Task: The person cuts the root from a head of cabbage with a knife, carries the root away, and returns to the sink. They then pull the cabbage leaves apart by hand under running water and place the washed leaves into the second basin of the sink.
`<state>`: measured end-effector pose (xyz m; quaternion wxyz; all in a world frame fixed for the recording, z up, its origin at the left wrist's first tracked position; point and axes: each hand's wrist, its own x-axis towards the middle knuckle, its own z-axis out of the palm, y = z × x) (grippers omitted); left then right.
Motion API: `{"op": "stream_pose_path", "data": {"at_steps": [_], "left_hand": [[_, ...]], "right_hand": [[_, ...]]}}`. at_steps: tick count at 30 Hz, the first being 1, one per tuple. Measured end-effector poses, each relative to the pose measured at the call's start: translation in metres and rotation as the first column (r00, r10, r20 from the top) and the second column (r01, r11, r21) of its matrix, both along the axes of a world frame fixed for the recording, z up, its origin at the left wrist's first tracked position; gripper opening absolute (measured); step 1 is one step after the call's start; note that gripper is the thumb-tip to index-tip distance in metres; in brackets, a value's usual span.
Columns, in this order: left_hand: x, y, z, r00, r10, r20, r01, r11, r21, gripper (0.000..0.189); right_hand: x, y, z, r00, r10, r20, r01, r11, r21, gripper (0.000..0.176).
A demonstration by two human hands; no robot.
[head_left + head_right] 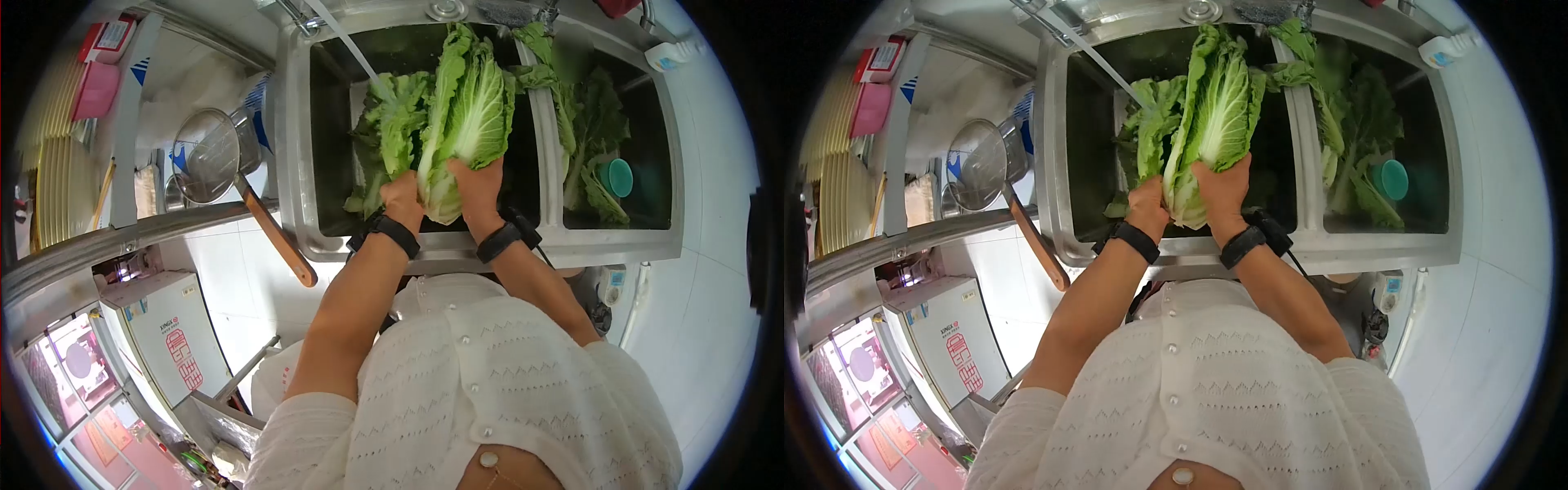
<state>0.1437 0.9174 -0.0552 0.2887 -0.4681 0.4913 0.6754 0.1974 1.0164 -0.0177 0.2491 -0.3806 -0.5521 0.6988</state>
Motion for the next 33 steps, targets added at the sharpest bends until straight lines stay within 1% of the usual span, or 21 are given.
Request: {"op": "stream_pose_path", "data": {"at_steps": [2, 4, 5, 8, 9, 10, 12, 16, 17, 18, 19, 20, 21, 24, 25, 27, 28, 30, 31, 32, 33], "left_hand": [[-0.001, 0.000, -0.028, 0.999, 0.012, -0.031, -0.012, 1.000, -0.006, 0.026], [0.000, 0.000, -0.025, 0.999, 0.025, -0.025, -0.027, 0.997, -0.070, 0.026], [0.001, -0.001, -0.023, 0.997, 0.083, -0.013, -0.082, 0.996, 0.047, 0.018], [0.003, 0.003, 0.026, 0.995, 0.010, -0.098, -0.010, 1.000, -0.001, 0.019], [0.003, -0.001, 0.022, 0.980, 0.023, -0.197, -0.012, 0.998, 0.059, 0.018], [0.002, -0.004, 0.017, 0.980, 0.023, -0.198, -0.012, 0.998, 0.056, 0.018], [0.002, -0.007, 0.018, 0.960, 0.118, -0.253, -0.095, 0.990, 0.101, 0.014], [-0.012, -0.016, 0.032, 0.921, 0.300, -0.249, -0.272, 0.952, 0.140, 0.009], [-0.012, -0.024, 0.036, 0.885, 0.280, -0.373, -0.234, 0.958, 0.164, 0.008], [-0.006, -0.040, 0.055, 0.628, -0.160, -0.761, 0.134, 0.986, -0.097, 0.010], [-0.019, -0.039, 0.045, 0.762, 0.148, -0.630, 0.022, 0.967, 0.253, 0.011], [-0.035, -0.035, 0.036, 0.832, 0.403, -0.381, -0.145, 0.821, 0.552, 0.012], [-0.038, -0.033, 0.041, 0.839, 0.443, -0.316, -0.202, 0.792, 0.575, 0.010], [-0.027, -0.047, 0.058, 0.912, 0.353, -0.211, -0.123, 0.724, 0.679, 0.011], [-0.023, -0.047, 0.061, 0.916, 0.380, -0.132, -0.188, 0.695, 0.694, 0.013], [-0.012, -0.050, 0.072, 0.937, 0.341, -0.075, -0.195, 0.690, 0.697, 0.013], [-0.006, -0.049, 0.082, 0.951, 0.308, -0.024, -0.203, 0.682, 0.702, 0.013], [0.002, -0.050, 0.086, 0.961, 0.273, -0.043, -0.159, 0.672, 0.723, 0.011], [0.003, -0.052, 0.082, 0.976, 0.210, -0.058, -0.104, 0.682, 0.724, 0.013], [0.005, -0.058, 0.080, 0.986, 0.147, -0.073, -0.049, 0.690, 0.722, 0.015], [0.009, -0.069, 0.091, 0.992, 0.125, -0.023, -0.049, 0.544, 0.838, 0.015]], "right_hand": [[0.004, 0.001, 0.001, 1.000, 0.001, -0.008, 0.000, 1.000, 0.018, 0.054], [0.012, 0.001, 0.002, 1.000, 0.014, -0.003, -0.014, 1.000, 0.028, 0.053], [0.014, 0.004, 0.003, 0.999, 0.013, -0.046, -0.015, 0.999, -0.046, 0.055], [0.014, 0.019, -0.003, 0.996, -0.028, -0.090, 0.009, 0.977, -0.212, 0.057], [0.015, 0.022, -0.005, 0.994, -0.067, -0.081, 0.040, 0.954, -0.298, 0.056], [0.014, 0.021, -0.006, 0.994, -0.067, -0.082, 0.040, 0.953, -0.301, 0.056], [0.015, 0.020, -0.009, 0.989, -0.143, -0.046, 0.110, 0.896, -0.431, 0.055], [0.019, 0.006, -0.021, 0.978, -0.198, -0.068, 0.132, 0.833, -0.537, 0.055], [0.022, 0.007, -0.030, 0.977, -0.211, -0.037, 0.131, 0.724, -0.678, 0.052], [0.021, 0.004, -0.027, 0.977, -0.214, -0.002, 0.127, 0.590, -0.797, 0.048], [0.020, -0.003, -0.024, 0.977, -0.213, -0.006, 0.125, 0.593, -0.795, 0.048], [0.022, -0.009, -0.021, 0.974, -0.228, 0.015, 0.137, 0.533, -0.835, 0.043], [0.026, -0.011, -0.013, 0.971, -0.235, 0.039, 0.151, 0.479, -0.865, 0.039], [0.021, 0.002, 0.007, 0.981, -0.187, 0.052, 0.150, 0.561, -0.814, 0.032], [0.019, 0.010, 0.005, 0.980, -0.193, 0.052, 0.153, 0.563, -0.812, 0.032], [0.010, 0.033, -0.004, 0.990, -0.112, 0.082, 0.136, 0.663, -0.736, 0.027], [0.005, 0.038, -0.005, 0.989, -0.119, 0.087, 0.145, 0.668, -0.730, 0.027], [-0.007, 0.051, -0.003, 0.996, -0.081, 0.034, 0.086, 0.816, -0.572, 0.030], [-0.012, 0.054, 0.004, 0.995, -0.093, 0.033, 0.096, 0.821, -0.563, 0.030], [-0.016, 0.055, 0.010, 0.996, -0.088, 0.031, 0.093, 0.915, -0.392, 0.031], [-0.017, 0.055, 0.016, 0.996, -0.082, 0.033, 0.087, 0.974, -0.209, 0.032]]}}
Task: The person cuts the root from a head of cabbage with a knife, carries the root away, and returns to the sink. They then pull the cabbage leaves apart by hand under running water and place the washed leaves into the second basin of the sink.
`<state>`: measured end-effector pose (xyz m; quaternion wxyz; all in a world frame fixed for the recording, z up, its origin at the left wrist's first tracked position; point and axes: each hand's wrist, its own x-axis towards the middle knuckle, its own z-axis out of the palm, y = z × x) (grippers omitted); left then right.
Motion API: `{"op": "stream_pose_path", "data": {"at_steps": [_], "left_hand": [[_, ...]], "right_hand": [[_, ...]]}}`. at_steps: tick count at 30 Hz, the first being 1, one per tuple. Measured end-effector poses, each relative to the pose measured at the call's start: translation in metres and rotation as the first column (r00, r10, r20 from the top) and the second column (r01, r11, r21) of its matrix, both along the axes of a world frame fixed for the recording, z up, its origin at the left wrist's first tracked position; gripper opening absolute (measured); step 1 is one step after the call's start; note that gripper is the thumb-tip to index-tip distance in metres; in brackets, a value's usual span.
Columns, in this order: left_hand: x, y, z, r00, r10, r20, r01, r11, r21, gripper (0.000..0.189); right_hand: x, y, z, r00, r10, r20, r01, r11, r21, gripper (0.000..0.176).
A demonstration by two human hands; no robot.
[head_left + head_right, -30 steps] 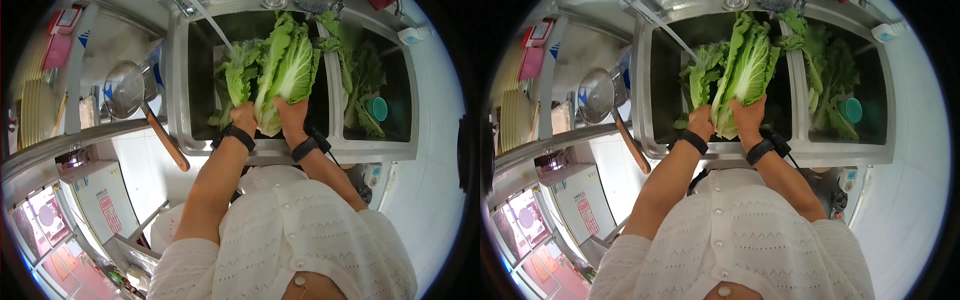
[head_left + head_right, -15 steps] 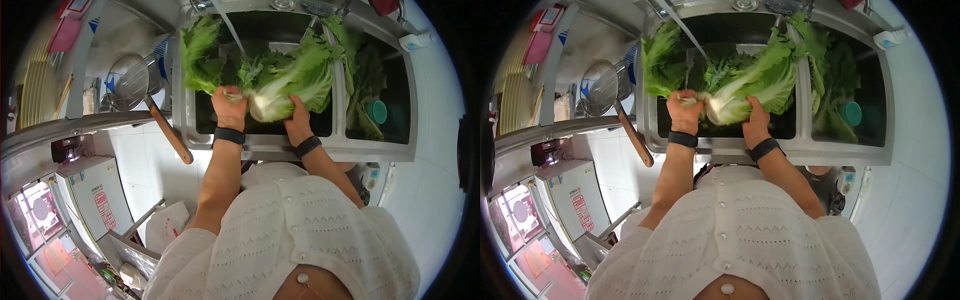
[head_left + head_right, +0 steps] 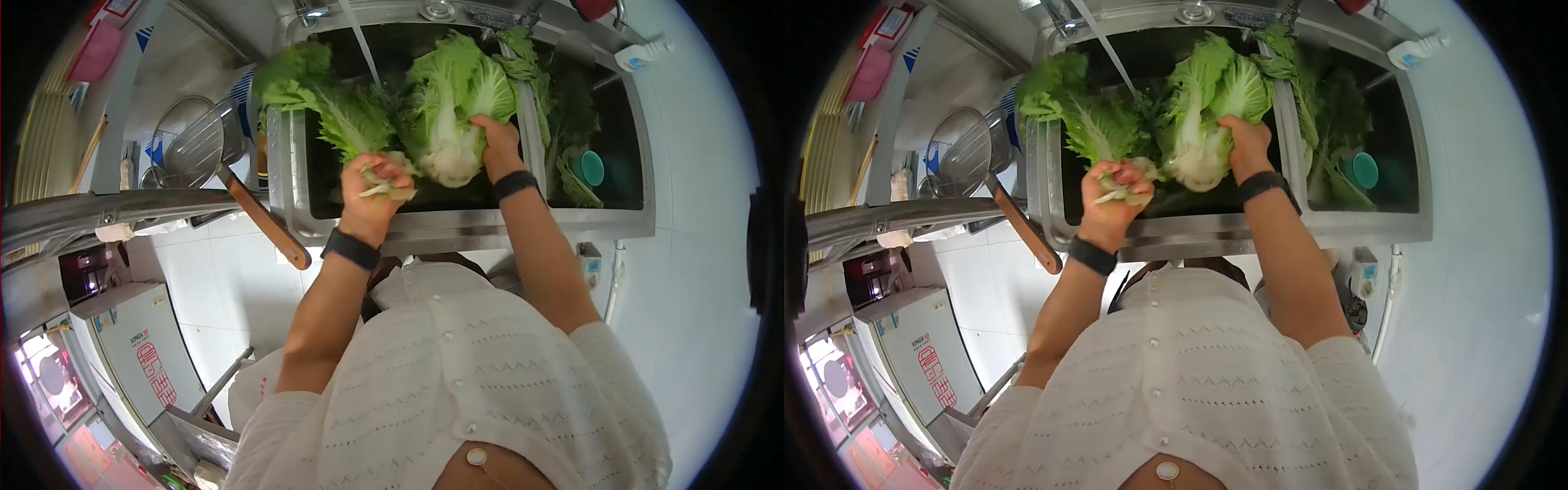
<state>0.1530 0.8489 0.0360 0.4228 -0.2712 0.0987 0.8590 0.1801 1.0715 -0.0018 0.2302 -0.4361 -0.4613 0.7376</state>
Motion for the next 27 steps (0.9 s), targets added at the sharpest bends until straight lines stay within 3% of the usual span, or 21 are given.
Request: {"op": "stream_pose_path", "data": {"at_steps": [1, 3, 5, 7, 8, 9, 11, 12, 13, 15, 16, 18, 19, 21, 25, 27], "left_hand": [[0.002, -0.012, 0.002, 1.000, -0.010, -0.005, 0.010, 1.000, 0.002, 0.015], [-0.001, -0.027, -0.004, 0.995, -0.101, 0.012, 0.101, 0.968, -0.230, 0.007], [-0.004, -0.024, -0.048, 0.991, -0.113, -0.071, 0.086, 0.948, -0.305, 0.006], [-0.013, -0.003, -0.060, 0.897, -0.420, -0.139, 0.231, 0.711, -0.664, 0.031], [-0.014, 0.002, -0.056, 0.833, -0.546, -0.091, 0.231, 0.492, -0.839, 0.065], [-0.015, 0.003, -0.055, 0.839, -0.537, -0.090, 0.231, 0.500, -0.835, 0.065], [-0.018, 0.007, -0.056, 0.544, -0.766, -0.344, -0.040, 0.385, -0.922, 0.079], [-0.011, 0.019, -0.042, 0.592, -0.770, -0.239, -0.074, 0.243, -0.967, 0.079], [-0.006, 0.028, -0.026, 0.588, -0.773, -0.237, -0.072, 0.241, -0.968, 0.079], [0.008, 0.039, -0.005, 0.397, -0.810, -0.432, 0.085, 0.501, -0.862, 0.067], [0.012, 0.042, -0.007, 0.396, -0.810, -0.432, 0.087, 0.502, -0.861, 0.067], [0.015, 0.046, -0.015, 0.457, -0.742, -0.491, 0.121, 0.598, -0.792, 0.047], [0.019, 0.043, -0.020, 0.458, -0.741, -0.491, 0.123, 0.600, -0.791, 0.047], [0.027, 0.034, -0.030, 0.711, -0.581, -0.396, 0.140, 0.669, -0.730, 0.029], [0.028, 0.033, -0.046, 0.659, -0.700, -0.274, 0.236, 0.539, -0.809, 0.022], [0.028, 0.034, -0.044, 0.890, -0.346, -0.297, 0.040, 0.708, -0.705, 0.015]], "right_hand": [[0.001, 0.004, 0.002, 1.000, -0.010, -0.005, 0.010, 1.000, 0.002, 0.032], [0.001, 0.021, 0.011, 0.988, -0.003, 0.153, 0.014, 0.997, -0.072, 0.036], [0.008, 0.019, 0.005, 0.997, 0.038, 0.071, -0.035, 0.999, -0.037, 0.040], [0.015, 0.004, 0.012, 0.997, 0.074, -0.004, -0.074, 0.997, 0.023, 0.043], [0.019, 0.000, 0.016, 0.990, 0.136, -0.041, -0.135, 0.990, 0.030, 0.043], [0.024, -0.005, 0.026, 0.989, 0.146, -0.034, -0.145, 0.989, 0.035, 0.043], [0.030, -0.014, 0.050, 0.975, 0.187, -0.123, -0.191, 0.981, -0.022, 0.041], [0.030, -0.016, 0.052, 0.961, 0.224, -0.164, -0.225, 0.974, 0.017, 0.040], [0.029, -0.021, 0.054, 0.962, 0.220, -0.164, -0.220, 0.975, 0.014, 0.040], [0.029, -0.037, 0.055, 0.959, 0.265, -0.104, -0.242, 0.952, 0.188, 0.038], [0.030, -0.044, 0.052, 0.959, 0.263, -0.103, -0.241, 0.952, 0.189, 0.038], [0.030, -0.055, 0.044, 0.968, 0.247, -0.040, -0.216, 0.905, 0.366, 0.037], [0.032, -0.057, 0.044, 0.968, 0.247, -0.037, -0.216, 0.904, 0.368, 0.037], [0.036, -0.061, 0.044, 0.973, 0.209, -0.099, -0.166, 0.929, 0.330, 0.035], [0.037, -0.053, 0.030, 0.973, 0.229, -0.012, -0.201, 0.879, 0.433, 0.037], [0.034, -0.051, 0.027, 0.982, 0.165, -0.089, -0.131, 0.944, 0.303, 0.039]]}}
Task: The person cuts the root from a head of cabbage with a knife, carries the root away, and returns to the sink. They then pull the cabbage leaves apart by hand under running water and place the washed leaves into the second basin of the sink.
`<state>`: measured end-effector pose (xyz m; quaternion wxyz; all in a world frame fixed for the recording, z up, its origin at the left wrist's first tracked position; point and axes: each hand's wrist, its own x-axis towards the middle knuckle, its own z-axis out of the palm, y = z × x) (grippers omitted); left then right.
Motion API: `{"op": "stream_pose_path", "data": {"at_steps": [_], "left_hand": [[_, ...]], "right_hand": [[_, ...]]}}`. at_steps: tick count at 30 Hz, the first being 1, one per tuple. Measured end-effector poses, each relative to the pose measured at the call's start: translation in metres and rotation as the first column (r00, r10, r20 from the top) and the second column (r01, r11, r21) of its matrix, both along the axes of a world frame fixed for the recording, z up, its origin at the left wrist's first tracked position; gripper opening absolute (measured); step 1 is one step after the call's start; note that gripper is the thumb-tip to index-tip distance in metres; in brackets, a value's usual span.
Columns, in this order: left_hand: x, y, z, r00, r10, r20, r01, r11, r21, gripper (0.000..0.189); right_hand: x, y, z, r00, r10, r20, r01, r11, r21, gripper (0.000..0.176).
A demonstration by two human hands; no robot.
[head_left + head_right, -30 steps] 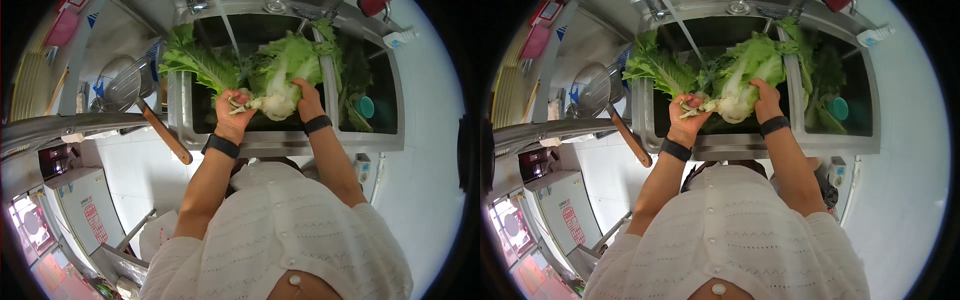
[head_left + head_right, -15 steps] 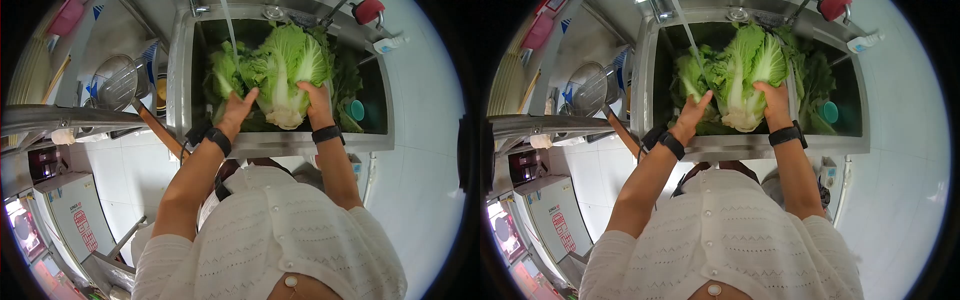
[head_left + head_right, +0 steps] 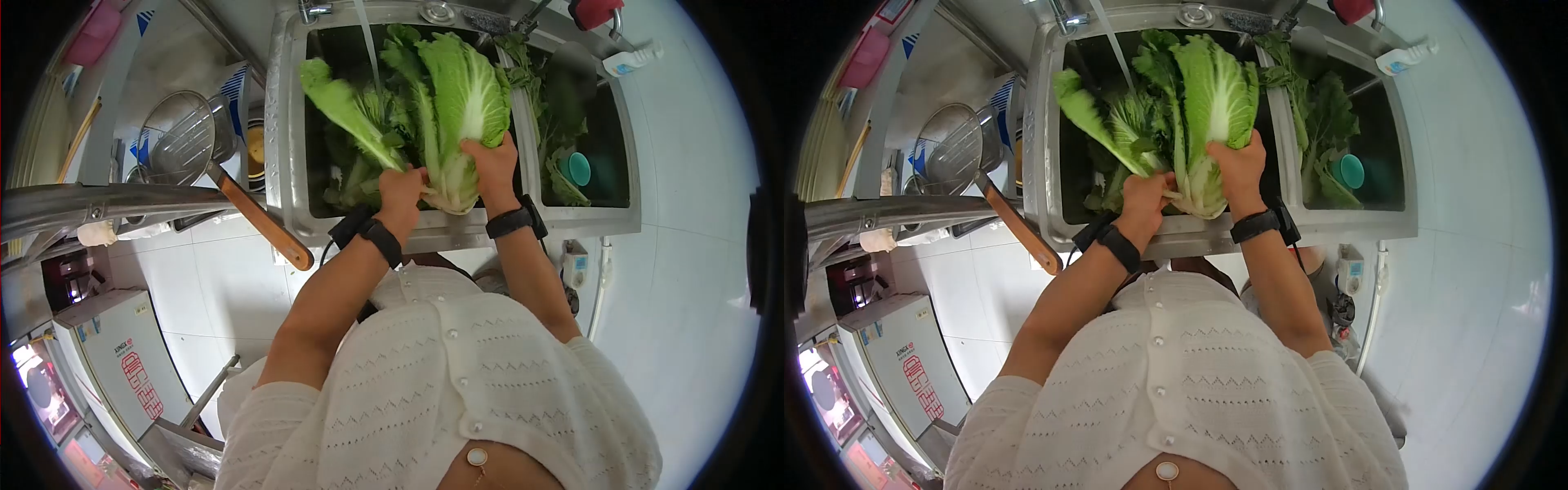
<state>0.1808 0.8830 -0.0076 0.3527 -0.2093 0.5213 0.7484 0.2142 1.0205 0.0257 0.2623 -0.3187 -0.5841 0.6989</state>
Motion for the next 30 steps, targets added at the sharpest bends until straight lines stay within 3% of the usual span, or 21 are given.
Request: {"op": "stream_pose_path", "data": {"at_steps": [1, 3, 4, 6, 7, 8, 10, 11, 12, 13, 14, 15, 16, 18, 21, 22, 24, 25, 27, 28, 30], "left_hand": [[-0.002, 0.001, 0.004, 1.000, 0.001, 0.000, -0.001, 1.000, 0.000, 0.015], [-0.008, 0.004, 0.011, 0.942, 0.289, 0.171, -0.302, 0.952, 0.053, 0.012], [-0.013, 0.000, 0.003, 0.942, 0.290, 0.171, -0.303, 0.952, 0.050, 0.012], [-0.029, -0.021, -0.019, 0.775, 0.406, 0.484, -0.573, 0.775, 0.267, 0.020], [-0.032, -0.032, -0.008, 0.796, 0.435, 0.420, -0.566, 0.781, 0.263, 0.026], [-0.038, -0.032, -0.014, 0.799, 0.436, 0.414, -0.564, 0.783, 0.263, 0.026], [-0.050, -0.028, -0.031, 0.861, 0.141, 0.489, -0.304, 0.913, 0.273, 0.022], [-0.049, -0.018, -0.035, 0.959, 0.079, 0.271, -0.113, 0.987, 0.111, 0.025], [-0.051, -0.013, -0.032, 0.960, 0.079, 0.270, -0.113, 0.987, 0.113, 0.025], [-0.054, -0.009, -0.028, 0.992, -0.101, 0.077, 0.113, 0.977, -0.179, 0.042], [-0.057, -0.005, -0.023, 0.945, -0.323, -0.053, 0.258, 0.834, -0.487, 0.060], [-0.051, -0.004, -0.009, 0.914, -0.362, -0.181, 0.241, 0.845, -0.477, 0.078], [-0.048, -0.002, 0.006, 0.915, -0.362, -0.180, 0.241, 0.845, -0.477, 0.078], [-0.040, 0.003, 0.030, 0.773, -0.626, -0.104, 0.604, 0.775, -0.186, 0.068], [-0.022, 0.016, 0.048, 0.777, -0.630, 0.006, 0.625, 0.770, -0.125, 0.058], [-0.019, 0.018, 0.041, 0.780, -0.626, 0.001, 0.621, 0.774, -0.124, 0.058], [-0.010, 0.019, 0.011, 0.898, -0.423, 0.118, 0.383, 0.886, 0.263, 0.047], [-0.008, 0.020, 0.004, 0.899, -0.422, 0.118, 0.382, 0.887, 0.261, 0.047], [-0.005, 0.022, -0.005, 0.956, -0.222, 0.191, 0.144, 0.925, 0.353, 0.037], [-0.005, 0.025, -0.005, 0.955, -0.227, 0.193, 0.148, 0.925, 0.351, 0.037], [-0.006, 0.032, -0.004, 0.993, 0.043, 0.113, -0.059, 0.987, 0.151, 0.027]], "right_hand": [[-0.002, 0.002, -0.003, 1.000, 0.001, 0.000, -0.001, 1.000, 0.000, 0.039], [-0.002, 0.012, -0.016, 0.987, -0.136, 0.084, 0.146, 0.980, -0.137, 0.039], [-0.001, 0.023, -0.029, 0.987, -0.135, 0.085, 0.146, 0.979, -0.140, 0.039], [0.011, 0.057, -0.065, 0.953, -0.248, 0.172, 0.302, 0.784, -0.543, 0.037], [0.016, 0.065, -0.065, 0.956, -0.227, 0.185, 0.292, 0.696, -0.656, 0.035], [0.016, 0.067, -0.068, 0.957, -0.228, 0.181, 0.290, 0.693, -0.660, 0.035], [0.014, 0.051, -0.039, 0.981, -0.108, 0.164, 0.174, 0.866, -0.470, 0.036], [0.011, 0.047, -0.037, 0.982, -0.081, 0.169, 0.144, 0.903, -0.405, 0.039], [0.007, 0.044, -0.031, 0.983, -0.082, 0.167, 0.144, 0.903, -0.404, 0.039], [0.005, 0.041, -0.023, 0.992, -0.062, 0.108, 0.096, 0.936, -0.338, 0.039], [0.002, 0.037, -0.015, 0.998, -0.036, 0.051, 0.048, 0.962, -0.268, 0.039], [-0.001, 0.032, 0.000, 0.998, -0.030, 0.051, 0.043, 0.963, -0.268, 0.039], [-0.002, 0.025, 0.019, 1.000, 0.021, -0.010, -0.022, 0.977, -0.212, 0.038], [-0.002, 0.015, 0.031, 0.996, 0.058, -0.062, -0.067, 0.985, -0.157, 0.038], [-0.007, 0.005, 0.038, 0.999, 0.028, 0.020, -0.030, 0.995, 0.097, 0.037], [-0.007, 0.002, 0.038, 0.999, 0.033, 0.017, -0.035, 0.994, 0.101, 0.037], [-0.004, -0.001, 0.035, 0.999, 0.028, 0.033, -0.032, 0.992, 0.118, 0.036], [-0.005, -0.001, 0.035, 0.999, 0.029, 0.032, -0.033, 0.993, 0.117, 0.036], [-0.003, -0.002, 0.032, 0.999, 0.041, -0.035, -0.040, 0.999, 0.032, 0.036], [-0.002, -0.001, 0.030, 0.999, 0.035, -0.033, -0.034, 0.999, 0.029, 0.036], [0.001, 0.000, 0.025, 0.997, 0.002, -0.083, -0.008, 0.998, -0.069, 0.041]]}}
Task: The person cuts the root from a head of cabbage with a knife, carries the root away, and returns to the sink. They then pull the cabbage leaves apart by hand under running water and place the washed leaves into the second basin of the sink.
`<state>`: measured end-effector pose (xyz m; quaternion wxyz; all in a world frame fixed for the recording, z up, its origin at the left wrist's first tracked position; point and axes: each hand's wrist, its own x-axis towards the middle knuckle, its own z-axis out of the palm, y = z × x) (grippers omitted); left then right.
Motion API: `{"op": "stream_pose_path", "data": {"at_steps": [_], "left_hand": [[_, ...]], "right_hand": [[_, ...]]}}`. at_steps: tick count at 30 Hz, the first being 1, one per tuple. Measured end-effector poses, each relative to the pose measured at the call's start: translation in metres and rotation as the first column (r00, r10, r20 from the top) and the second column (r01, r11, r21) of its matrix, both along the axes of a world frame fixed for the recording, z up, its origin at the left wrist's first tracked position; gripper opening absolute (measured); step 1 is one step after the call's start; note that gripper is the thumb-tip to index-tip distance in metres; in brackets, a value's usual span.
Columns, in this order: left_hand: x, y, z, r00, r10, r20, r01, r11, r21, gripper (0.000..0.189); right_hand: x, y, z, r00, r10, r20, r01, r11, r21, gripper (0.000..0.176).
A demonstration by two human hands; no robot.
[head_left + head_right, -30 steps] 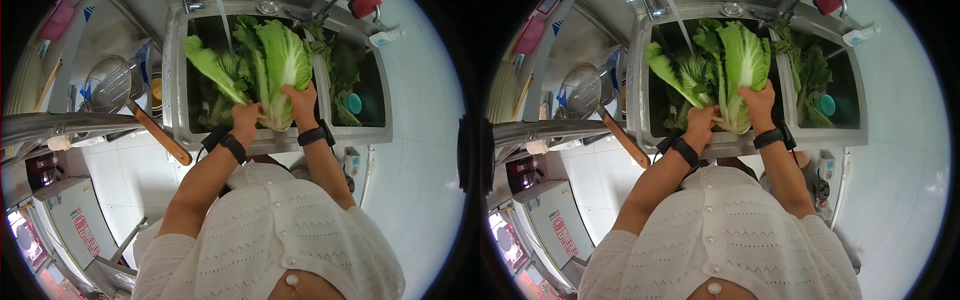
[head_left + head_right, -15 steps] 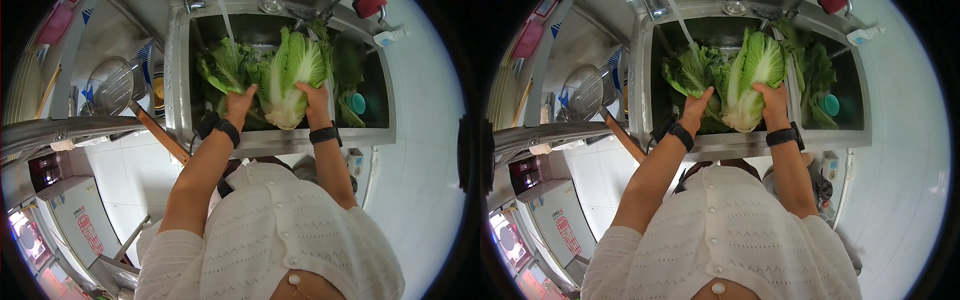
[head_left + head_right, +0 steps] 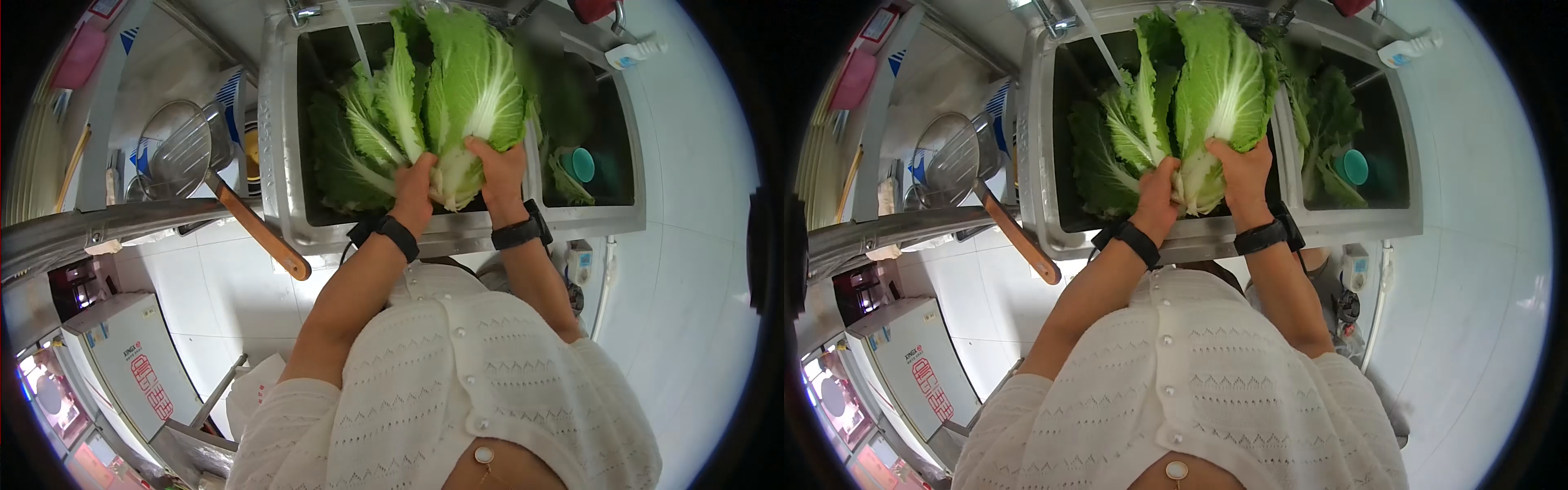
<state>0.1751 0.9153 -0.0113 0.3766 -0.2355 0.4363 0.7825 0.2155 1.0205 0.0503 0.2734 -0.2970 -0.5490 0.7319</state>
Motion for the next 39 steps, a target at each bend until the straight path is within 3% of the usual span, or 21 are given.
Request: {"op": "stream_pose_path", "data": {"at_steps": [4, 6, 10, 13, 15, 18, 21, 25, 27, 31, 33, 34, 36, 37, 38, 39], "left_hand": [[-0.002, 0.000, 0.006, 0.983, 0.129, -0.128, -0.136, 0.989, -0.049, 0.018], [-0.003, -0.002, 0.011, 0.984, -0.027, -0.176, 0.018, 0.999, -0.050, 0.015], [0.000, -0.002, 0.018, 0.983, -0.067, -0.171, 0.053, 0.995, -0.089, 0.013], [0.000, 0.000, 0.007, 0.994, -0.035, -0.099, 0.024, 0.994, -0.110, 0.023], [0.001, 0.006, 0.006, 0.982, 0.187, -0.012, -0.187, 0.972, -0.139, 0.035], [0.000, 0.010, 0.006, 0.946, 0.321, 0.043, -0.318, 0.946, -0.065, 0.044], [0.004, 0.022, 0.017, 0.901, 0.423, 0.090, -0.399, 0.894, -0.205, 0.042], [-0.003, 0.022, -0.007, 0.892, 0.442, 0.096, -0.428, 0.894, -0.137, 0.037], [-0.005, 0.018, -0.007, 0.900, 0.382, 0.208, -0.355, 0.921, -0.159, 0.029], [-0.010, 0.017, -0.008, 0.862, 0.418, 0.287, -0.372, 0.906, -0.202, 0.024], [-0.021, 0.013, -0.015, 0.844, 0.356, 0.400, -0.405, 0.913, 0.041, 0.019], [-0.026, 0.008, -0.020, 0.844, 0.358, 0.399, -0.407, 0.913, 0.042, 0.019], [-0.037, -0.006, -0.028, 0.895, 0.108, 0.434, -0.321, 0.831, 0.455, 0.016], [-0.040, -0.002, -0.007, 0.866, 0.162, 0.474, -0.350, 0.872, 0.342, 0.015], [-0.048, -0.012, -0.010, 0.866, 0.164, 0.472, -0.350, 0.873, 0.340, 0.015], [-0.063, -0.030, -0.017, 0.856, 0.025, 0.516, -0.294, 0.846, 0.446, 0.015]], "right_hand": [[0.004, -0.002, -0.012, 0.999, -0.013, 0.031, 0.014, 1.000, -0.028, 0.048], [0.009, -0.005, -0.020, 0.998, 0.037, 0.060, -0.023, 0.975, -0.220, 0.054], [0.016, -0.005, -0.028, 0.980, 0.143, 0.135, -0.100, 0.953, -0.286, 0.058], [0.017, -0.014, -0.039, 0.985, 0.064, 0.159, -0.024, 0.971, -0.238, 0.053], [0.015, -0.021, -0.039, 0.985, -0.122, 0.120, 0.139, 0.980, -0.143, 0.056], [0.013, -0.023, -0.027, 0.976, -0.190, 0.104, 0.201, 0.972, -0.117, 0.058], [0.016, -0.017, -0.023, 0.977, -0.206, 0.047, 0.210, 0.968, -0.138, 0.058], [0.021, -0.014, -0.024, 0.965, -0.263, 0.017, 0.261, 0.948, -0.180, 0.059], [0.023, -0.015, -0.025, 0.953, -0.294, 0.068, 0.302, 0.934, -0.191, 0.059], [0.030, -0.010, -0.032, 0.952, -0.304, 0.030, 0.302, 0.920, -0.250, 0.059], [0.032, -0.005, -0.046, 0.931, -0.364, 0.018, 0.351, 0.885, -0.305, 0.053], [0.033, 0.000, -0.048, 0.932, -0.362, 0.016, 0.349, 0.886, -0.305, 0.053], [0.033, 0.013, -0.051, 0.944, -0.317, 0.095, 0.305, 0.723, -0.620, 0.045], [0.031, 0.019, -0.052, 0.945, -0.315, 0.093, 0.302, 0.721, -0.624, 0.045], [0.030, 0.025, -0.054, 0.942, -0.324, 0.083, 0.300, 0.705, -0.643, 0.043], [0.030, 0.034, -0.055, 0.941, -0.331, 0.074, 0.296, 0.691, -0.659, 0.040]]}}
